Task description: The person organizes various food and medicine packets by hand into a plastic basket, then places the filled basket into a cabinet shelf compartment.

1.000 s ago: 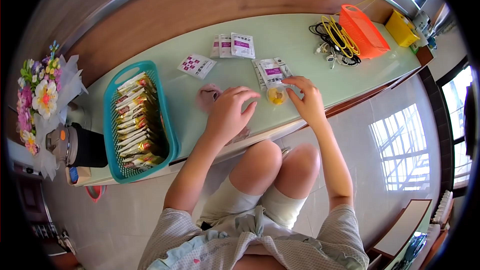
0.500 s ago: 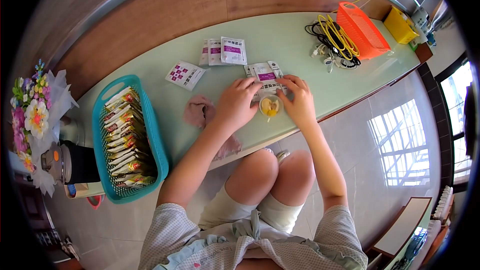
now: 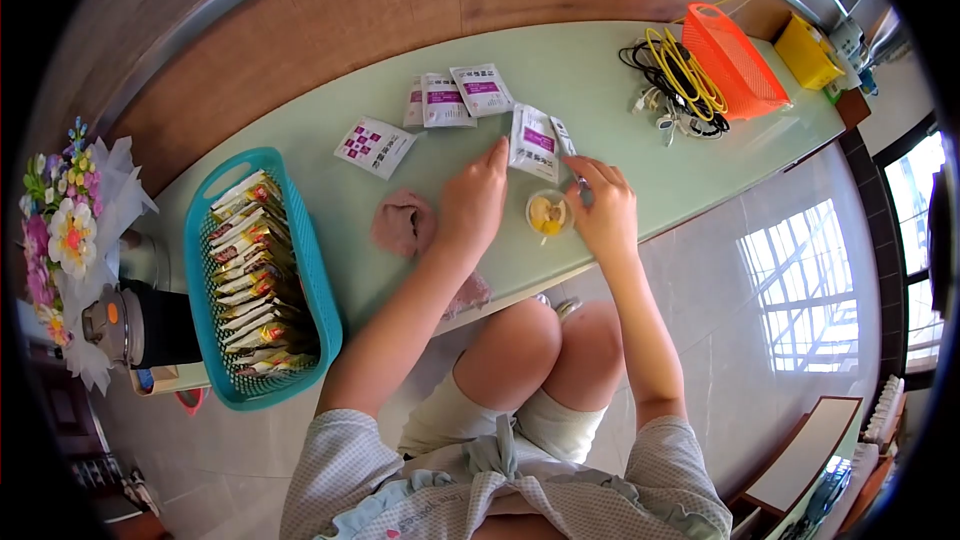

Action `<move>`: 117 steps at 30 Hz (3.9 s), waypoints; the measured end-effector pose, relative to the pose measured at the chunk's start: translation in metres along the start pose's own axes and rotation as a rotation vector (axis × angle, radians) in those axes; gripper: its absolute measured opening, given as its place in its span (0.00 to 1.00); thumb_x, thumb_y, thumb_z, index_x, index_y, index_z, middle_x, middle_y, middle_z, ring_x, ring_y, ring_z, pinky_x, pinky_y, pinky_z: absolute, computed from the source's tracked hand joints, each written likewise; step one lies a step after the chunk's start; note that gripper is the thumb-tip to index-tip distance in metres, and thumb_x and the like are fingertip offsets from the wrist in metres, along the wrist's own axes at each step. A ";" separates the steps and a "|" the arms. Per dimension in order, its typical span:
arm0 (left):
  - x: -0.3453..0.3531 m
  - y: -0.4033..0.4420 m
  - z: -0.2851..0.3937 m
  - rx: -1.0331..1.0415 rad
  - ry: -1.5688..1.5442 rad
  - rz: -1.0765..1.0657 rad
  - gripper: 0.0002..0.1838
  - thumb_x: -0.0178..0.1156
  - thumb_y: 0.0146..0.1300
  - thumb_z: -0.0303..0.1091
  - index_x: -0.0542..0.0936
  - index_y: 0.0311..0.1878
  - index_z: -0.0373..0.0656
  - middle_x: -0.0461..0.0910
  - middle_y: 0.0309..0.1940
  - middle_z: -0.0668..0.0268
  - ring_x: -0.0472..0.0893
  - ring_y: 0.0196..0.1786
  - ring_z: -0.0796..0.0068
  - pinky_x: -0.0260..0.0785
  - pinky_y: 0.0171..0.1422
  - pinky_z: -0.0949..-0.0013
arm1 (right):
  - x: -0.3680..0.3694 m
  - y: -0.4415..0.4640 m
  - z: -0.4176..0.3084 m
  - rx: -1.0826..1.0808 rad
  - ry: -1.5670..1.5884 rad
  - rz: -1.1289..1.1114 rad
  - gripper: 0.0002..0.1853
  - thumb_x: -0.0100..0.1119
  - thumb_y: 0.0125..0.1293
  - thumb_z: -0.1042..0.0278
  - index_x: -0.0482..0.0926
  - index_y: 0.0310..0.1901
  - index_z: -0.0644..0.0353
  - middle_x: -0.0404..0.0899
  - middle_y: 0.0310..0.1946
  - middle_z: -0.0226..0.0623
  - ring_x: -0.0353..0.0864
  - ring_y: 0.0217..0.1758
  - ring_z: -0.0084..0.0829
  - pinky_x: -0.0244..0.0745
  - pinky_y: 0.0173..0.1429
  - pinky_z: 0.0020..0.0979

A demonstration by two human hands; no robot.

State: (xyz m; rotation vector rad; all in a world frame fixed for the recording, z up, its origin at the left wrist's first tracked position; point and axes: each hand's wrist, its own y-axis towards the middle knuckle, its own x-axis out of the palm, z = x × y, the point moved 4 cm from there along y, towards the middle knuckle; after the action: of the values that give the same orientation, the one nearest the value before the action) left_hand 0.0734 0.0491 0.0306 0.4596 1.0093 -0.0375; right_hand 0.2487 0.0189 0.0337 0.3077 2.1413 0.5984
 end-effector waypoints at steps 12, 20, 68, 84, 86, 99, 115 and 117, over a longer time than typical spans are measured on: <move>-0.030 -0.001 -0.026 -0.099 -0.178 0.265 0.13 0.60 0.52 0.22 0.84 0.42 0.43 0.83 0.27 0.55 0.83 0.29 0.59 0.75 0.35 0.64 | -0.013 -0.008 0.010 0.217 0.169 0.194 0.16 0.59 0.58 0.75 0.81 0.49 0.53 0.84 0.35 0.42 0.81 0.29 0.37 0.77 0.36 0.33; -0.095 -0.051 -0.023 -0.212 -0.165 0.311 0.13 0.59 0.53 0.25 0.86 0.42 0.43 0.82 0.26 0.53 0.82 0.30 0.56 0.75 0.36 0.61 | -0.001 -0.007 0.020 0.385 0.767 0.103 0.11 0.65 0.61 0.73 0.81 0.45 0.63 0.83 0.30 0.26 0.69 0.27 0.12 0.64 0.30 0.18; -0.230 -0.146 -0.035 -0.173 -0.581 0.109 0.10 0.66 0.57 0.25 0.81 0.42 0.35 0.85 0.33 0.62 0.85 0.35 0.73 0.77 0.40 0.72 | -0.004 0.016 -0.247 -0.200 0.913 -0.515 0.11 0.68 0.55 0.74 0.85 0.41 0.62 0.84 0.29 0.34 0.78 0.28 0.15 0.74 0.34 0.19; -0.244 -0.146 -0.055 -0.113 -0.210 -0.151 0.10 0.63 0.55 0.30 0.83 0.40 0.40 0.82 0.30 0.57 0.80 0.34 0.56 0.72 0.40 0.60 | 0.022 -0.006 -0.284 -0.331 0.535 -0.499 0.06 0.65 0.48 0.75 0.79 0.30 0.59 0.75 0.15 0.35 0.74 0.17 0.31 0.69 0.26 0.29; -0.244 -0.146 -0.056 -0.075 -0.130 -0.133 0.09 0.63 0.54 0.30 0.83 0.40 0.40 0.83 0.30 0.58 0.80 0.36 0.57 0.72 0.41 0.60 | 0.023 -0.006 -0.285 -0.333 0.539 -0.488 0.06 0.66 0.48 0.74 0.79 0.28 0.59 0.75 0.15 0.35 0.75 0.18 0.31 0.69 0.27 0.29; -0.245 -0.151 -0.066 -0.132 -0.050 -0.084 0.09 0.66 0.50 0.29 0.86 0.37 0.46 0.82 0.31 0.64 0.79 0.40 0.63 0.73 0.44 0.62 | 0.018 -0.013 -0.290 -0.571 0.423 -0.523 0.04 0.64 0.53 0.70 0.78 0.27 0.60 0.80 0.22 0.39 0.81 0.27 0.41 0.75 0.31 0.37; -0.229 -0.155 -0.069 0.081 0.046 -0.326 0.10 0.57 0.61 0.34 0.85 0.37 0.41 0.83 0.39 0.59 0.71 0.61 0.57 0.48 0.76 0.48 | 0.023 -0.011 -0.281 -0.685 0.388 -0.622 0.06 0.67 0.54 0.65 0.86 0.29 0.57 0.78 0.30 0.36 0.79 0.33 0.37 0.73 0.37 0.36; -0.228 -0.155 -0.069 0.085 0.047 -0.332 0.10 0.56 0.62 0.34 0.85 0.37 0.41 0.83 0.39 0.60 0.71 0.62 0.57 0.48 0.76 0.48 | 0.024 -0.012 -0.276 -0.673 0.433 -0.581 0.05 0.68 0.53 0.65 0.86 0.30 0.56 0.75 0.33 0.35 0.77 0.35 0.36 0.73 0.39 0.36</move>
State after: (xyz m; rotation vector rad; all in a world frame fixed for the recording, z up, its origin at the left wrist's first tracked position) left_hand -0.1428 -0.1052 0.1324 0.3669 1.1253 -0.3691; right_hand 0.0120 -0.0660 0.1517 -0.8479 2.1228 1.0408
